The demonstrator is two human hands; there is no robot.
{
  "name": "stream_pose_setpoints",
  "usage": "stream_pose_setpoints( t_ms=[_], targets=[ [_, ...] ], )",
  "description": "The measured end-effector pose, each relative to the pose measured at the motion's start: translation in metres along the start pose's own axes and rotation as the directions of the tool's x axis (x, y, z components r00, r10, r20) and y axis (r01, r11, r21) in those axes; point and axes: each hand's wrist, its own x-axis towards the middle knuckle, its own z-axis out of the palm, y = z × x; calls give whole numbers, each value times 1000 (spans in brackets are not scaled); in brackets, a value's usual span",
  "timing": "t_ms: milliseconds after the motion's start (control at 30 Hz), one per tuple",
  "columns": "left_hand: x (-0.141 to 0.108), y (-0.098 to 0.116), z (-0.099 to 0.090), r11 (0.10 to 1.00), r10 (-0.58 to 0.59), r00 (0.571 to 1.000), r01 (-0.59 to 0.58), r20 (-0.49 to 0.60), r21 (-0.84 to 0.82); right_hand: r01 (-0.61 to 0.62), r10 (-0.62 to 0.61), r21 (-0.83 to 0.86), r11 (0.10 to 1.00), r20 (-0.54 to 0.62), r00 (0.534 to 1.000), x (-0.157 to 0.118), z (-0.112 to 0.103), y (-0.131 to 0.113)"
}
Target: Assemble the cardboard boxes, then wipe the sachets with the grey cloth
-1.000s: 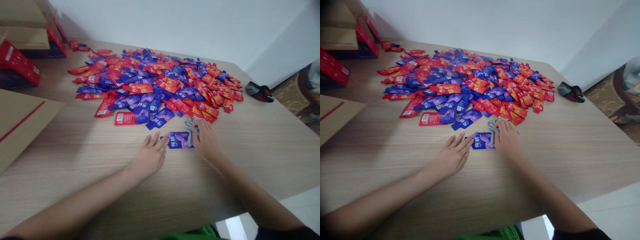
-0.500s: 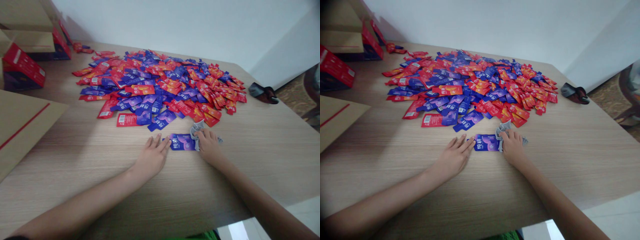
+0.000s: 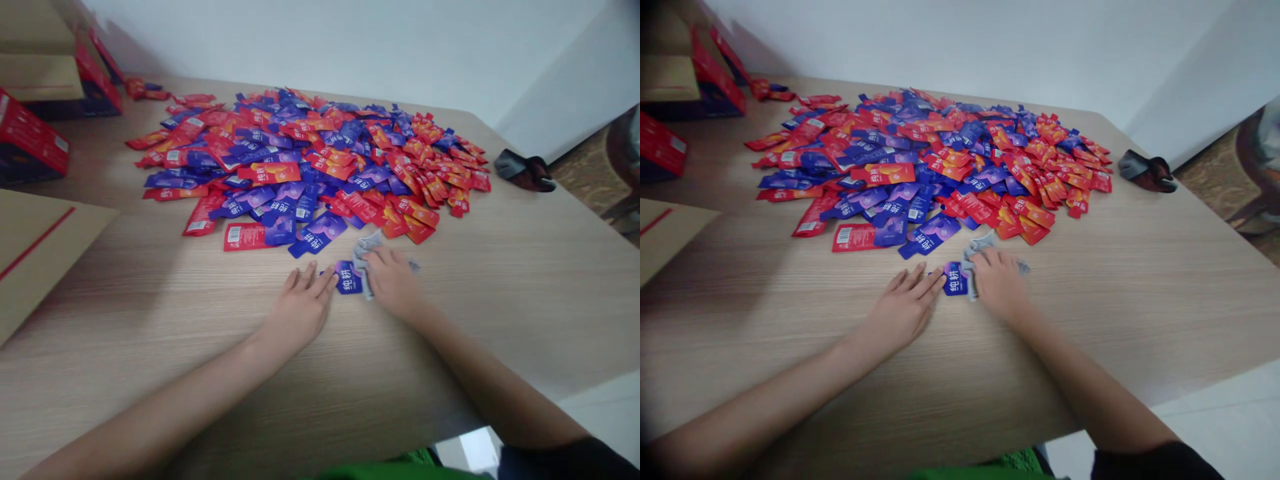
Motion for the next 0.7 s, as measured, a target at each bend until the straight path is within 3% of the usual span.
stream_pose_setpoints(
  t_ms=[100, 167, 267, 333, 433, 500, 700],
  targets=[
    [1, -1, -3, 1000, 9, 1000, -9, 24, -8, -130, 129, -48, 990, -23, 991, -13, 1, 39],
    [1, -1, -4, 1000, 4, 1000, -4, 28, -3, -171, 170, -19, 985, -49, 984, -13, -2, 46],
    [0, 0, -5, 1000, 6, 1000, -6, 6, 6, -132, 146, 117, 984, -124, 981, -1, -8, 21],
    [0, 1, -4, 1000, 12, 1000, -12, -7, 2, -19, 43, 167, 986, -138, 990, 8, -10, -9],
    [0, 2, -3, 1000, -3, 1000, 3, 2, -8, 131, -126, 120, 984, -47, 991, 12, -6, -42],
    [1, 2, -3, 1000, -17, 1000, 17, 0, -9, 131, -130, 63, 989, -5, 991, 5, -3, -46],
    [2, 2, -4, 1000, -19, 999, 20, 36, -14, -70, 70, -40, 997, -10, 998, -24, 1, 9]
  ],
)
